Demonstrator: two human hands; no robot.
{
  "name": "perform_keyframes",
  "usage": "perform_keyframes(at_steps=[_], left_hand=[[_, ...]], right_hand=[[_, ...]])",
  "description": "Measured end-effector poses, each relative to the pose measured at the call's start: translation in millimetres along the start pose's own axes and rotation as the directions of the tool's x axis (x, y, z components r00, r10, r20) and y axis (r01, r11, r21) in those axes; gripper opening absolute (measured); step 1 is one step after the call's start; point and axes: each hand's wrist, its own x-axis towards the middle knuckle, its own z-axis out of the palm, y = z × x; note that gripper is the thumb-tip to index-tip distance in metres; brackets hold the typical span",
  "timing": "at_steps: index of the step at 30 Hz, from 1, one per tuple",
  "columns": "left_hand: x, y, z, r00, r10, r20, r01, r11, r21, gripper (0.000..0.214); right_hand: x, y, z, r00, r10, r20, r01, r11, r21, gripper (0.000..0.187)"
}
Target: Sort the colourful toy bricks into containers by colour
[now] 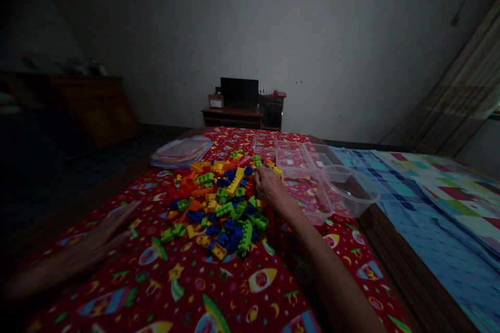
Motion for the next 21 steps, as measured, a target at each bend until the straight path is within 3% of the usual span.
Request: perform_keyframes(at_steps=[3, 6, 8, 10, 13, 17, 18, 21], left_hand=[[-15, 31, 6.1, 0.998, 0.030, 0.060, -0.030, 1.000, -0.008, 0.080], [-1, 71, 3.6, 0.986, 0.157, 0.065, -0.154, 0.987, -0.046, 0.084], [15, 92, 1.5, 0.972, 0.224, 0.068, -0.220, 0.973, -0.064, 0.083], [30, 107, 1.4, 0.962, 0.264, 0.069, -0.258, 0.962, -0.086, 0.083], [51, 118, 5.0, 0.957, 0.284, 0.060, -0.275, 0.952, -0.131, 0.085], [80, 127, 12.8, 0.959, 0.282, 0.012, -0.275, 0.945, -0.178, 0.091], [88, 129, 14.5, 0.964, 0.267, -0.006, -0.264, 0.946, -0.188, 0.091], [115, 136, 16.8, 0.975, 0.219, -0.039, -0.222, 0.950, -0.219, 0.088]], right_hand=[[0, -3, -13, 0.998, -0.010, -0.063, 0.012, 0.999, 0.034, 0.027], [-5, -11, -40, 0.968, 0.001, -0.250, 0.008, 0.999, 0.037, 0.030], [-14, -17, -63, 0.954, -0.008, -0.300, 0.011, 1.000, 0.007, 0.032], [-33, -21, -85, 0.963, -0.033, -0.267, 0.021, 0.999, -0.049, 0.034], [-75, -19, -101, 0.993, -0.044, -0.108, 0.023, 0.981, -0.191, 0.035], [-138, 4, -84, 0.976, 0.090, 0.199, -0.024, 0.950, -0.311, 0.020], [-149, 9, -76, 0.970, 0.112, 0.214, -0.039, 0.947, -0.319, 0.013], [-165, 18, -52, 0.976, 0.096, 0.194, -0.047, 0.969, -0.243, 0.017]])
